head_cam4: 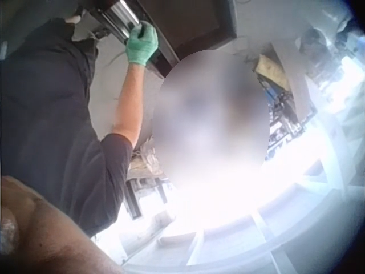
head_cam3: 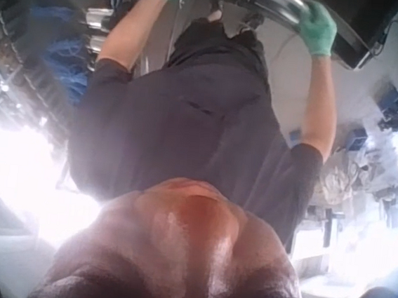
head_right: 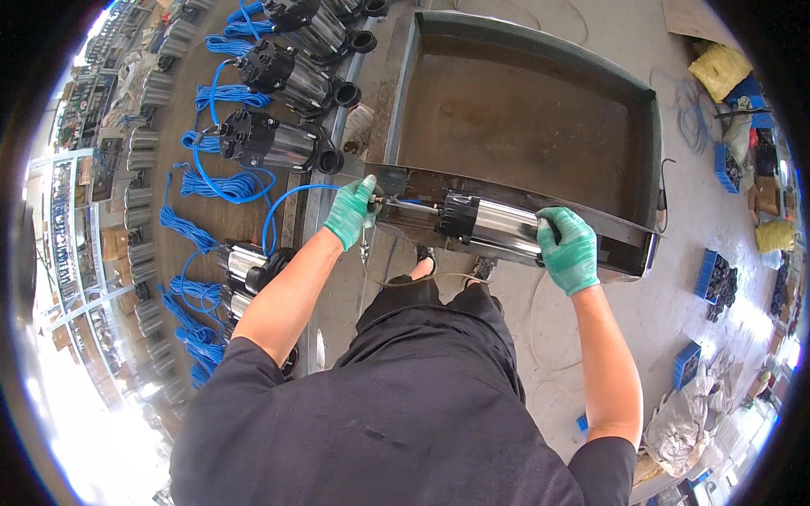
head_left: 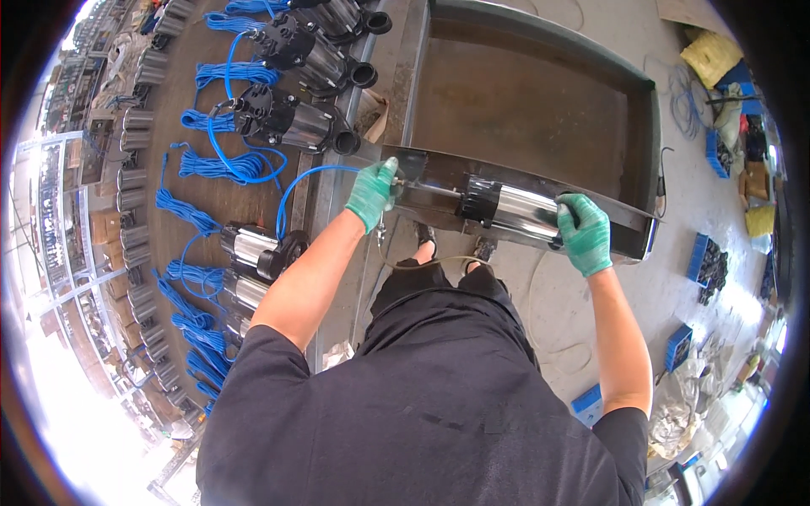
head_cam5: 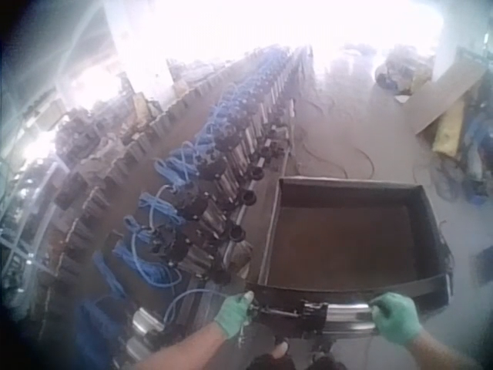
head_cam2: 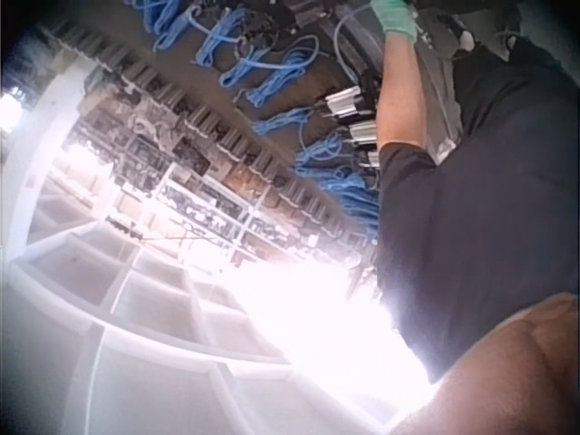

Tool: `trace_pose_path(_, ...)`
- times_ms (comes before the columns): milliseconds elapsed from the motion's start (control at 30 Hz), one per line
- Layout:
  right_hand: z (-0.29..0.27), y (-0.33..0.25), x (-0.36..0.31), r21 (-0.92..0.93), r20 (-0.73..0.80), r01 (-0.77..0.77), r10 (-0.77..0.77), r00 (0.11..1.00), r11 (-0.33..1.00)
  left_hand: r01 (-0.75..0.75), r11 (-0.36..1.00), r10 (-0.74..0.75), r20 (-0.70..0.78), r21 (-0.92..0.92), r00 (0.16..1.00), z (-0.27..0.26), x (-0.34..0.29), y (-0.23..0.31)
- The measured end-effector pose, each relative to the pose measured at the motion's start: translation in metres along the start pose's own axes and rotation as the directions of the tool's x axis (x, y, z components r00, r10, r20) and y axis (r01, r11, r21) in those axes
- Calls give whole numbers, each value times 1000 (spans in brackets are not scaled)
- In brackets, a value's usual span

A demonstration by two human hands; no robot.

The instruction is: The person, wearing gloves, places a water pump into a testing tank of water, rotates it to submerge different sides, and then lifts it out to place it back onto a rack with other pumps.

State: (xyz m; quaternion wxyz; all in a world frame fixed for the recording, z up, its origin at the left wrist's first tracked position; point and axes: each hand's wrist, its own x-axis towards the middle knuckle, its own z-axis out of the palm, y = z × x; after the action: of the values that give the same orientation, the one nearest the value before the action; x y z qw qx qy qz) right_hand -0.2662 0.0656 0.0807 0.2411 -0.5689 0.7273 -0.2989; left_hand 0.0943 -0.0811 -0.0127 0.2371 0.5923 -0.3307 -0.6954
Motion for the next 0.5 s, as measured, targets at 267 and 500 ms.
trace_pose_path(267,2,0,1,-13,-21,38,-39,999,999,-69,983,79,-53,170,995,5,6,-5)
trace_pose_path(500,3,-4,-1,-5,-32,17,-17,999,1000,-62,981,72,-48,181,996,7,2,-1)
